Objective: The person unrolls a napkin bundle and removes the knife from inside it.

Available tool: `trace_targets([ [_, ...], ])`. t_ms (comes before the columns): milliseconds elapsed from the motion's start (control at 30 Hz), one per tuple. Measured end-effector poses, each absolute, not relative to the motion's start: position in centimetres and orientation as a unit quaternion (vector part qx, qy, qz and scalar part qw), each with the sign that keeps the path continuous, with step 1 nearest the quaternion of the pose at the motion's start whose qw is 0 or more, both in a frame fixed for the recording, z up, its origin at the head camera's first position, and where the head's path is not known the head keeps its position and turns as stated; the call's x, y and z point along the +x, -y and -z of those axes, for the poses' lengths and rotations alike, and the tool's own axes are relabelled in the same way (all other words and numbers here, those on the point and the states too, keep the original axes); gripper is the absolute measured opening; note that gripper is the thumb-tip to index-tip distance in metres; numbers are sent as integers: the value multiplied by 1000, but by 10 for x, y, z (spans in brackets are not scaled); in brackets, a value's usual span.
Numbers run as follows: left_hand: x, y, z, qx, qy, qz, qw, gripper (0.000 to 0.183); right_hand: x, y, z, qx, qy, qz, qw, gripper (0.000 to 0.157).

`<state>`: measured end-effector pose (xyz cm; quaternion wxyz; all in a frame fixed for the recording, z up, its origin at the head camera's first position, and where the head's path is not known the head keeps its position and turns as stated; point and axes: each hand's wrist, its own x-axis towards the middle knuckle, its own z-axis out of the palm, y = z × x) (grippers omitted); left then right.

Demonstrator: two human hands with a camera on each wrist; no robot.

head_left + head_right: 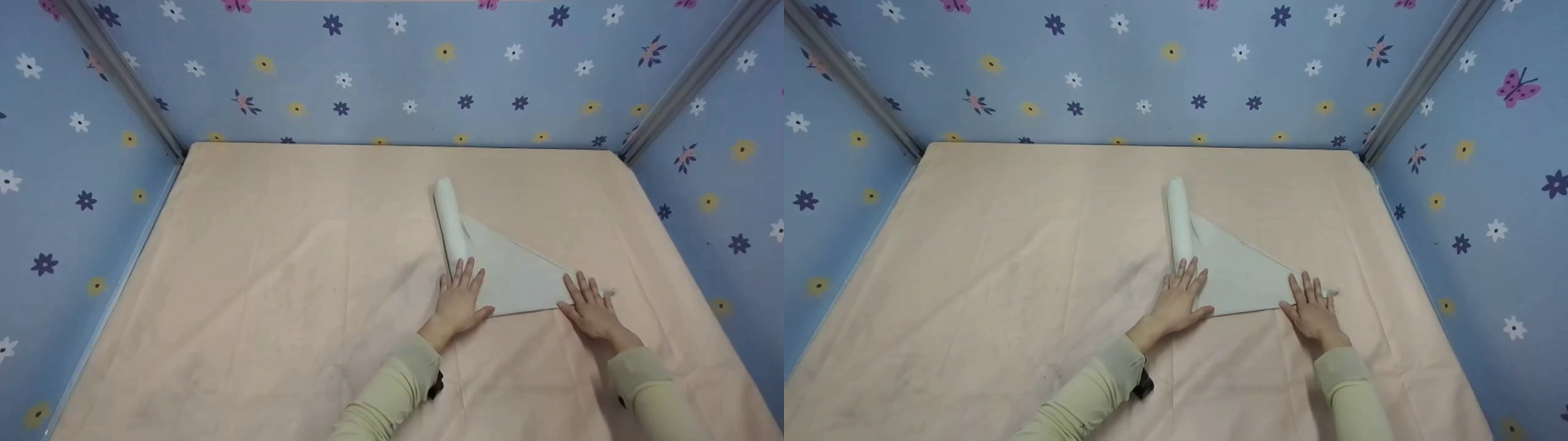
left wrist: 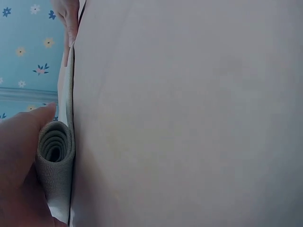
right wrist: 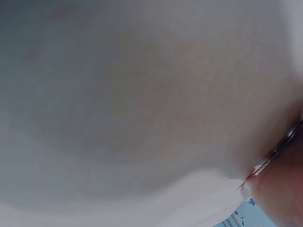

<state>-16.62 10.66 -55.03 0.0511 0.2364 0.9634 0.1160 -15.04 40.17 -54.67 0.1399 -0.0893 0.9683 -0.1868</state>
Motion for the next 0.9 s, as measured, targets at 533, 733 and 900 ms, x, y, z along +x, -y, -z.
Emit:
trace_targets([
  [533, -166, -98, 549, 231, -963, -120, 73, 75, -150, -402, 548, -87, -970, 182, 135, 65],
  [733, -167, -96, 547, 228, -961, -127, 88, 74, -150, -404, 547, -85, -970, 176, 143, 66],
  [900, -167, -94, 546, 227, -960, -133, 98, 73, -150, -403, 546, -87, -970, 178, 145, 65],
])
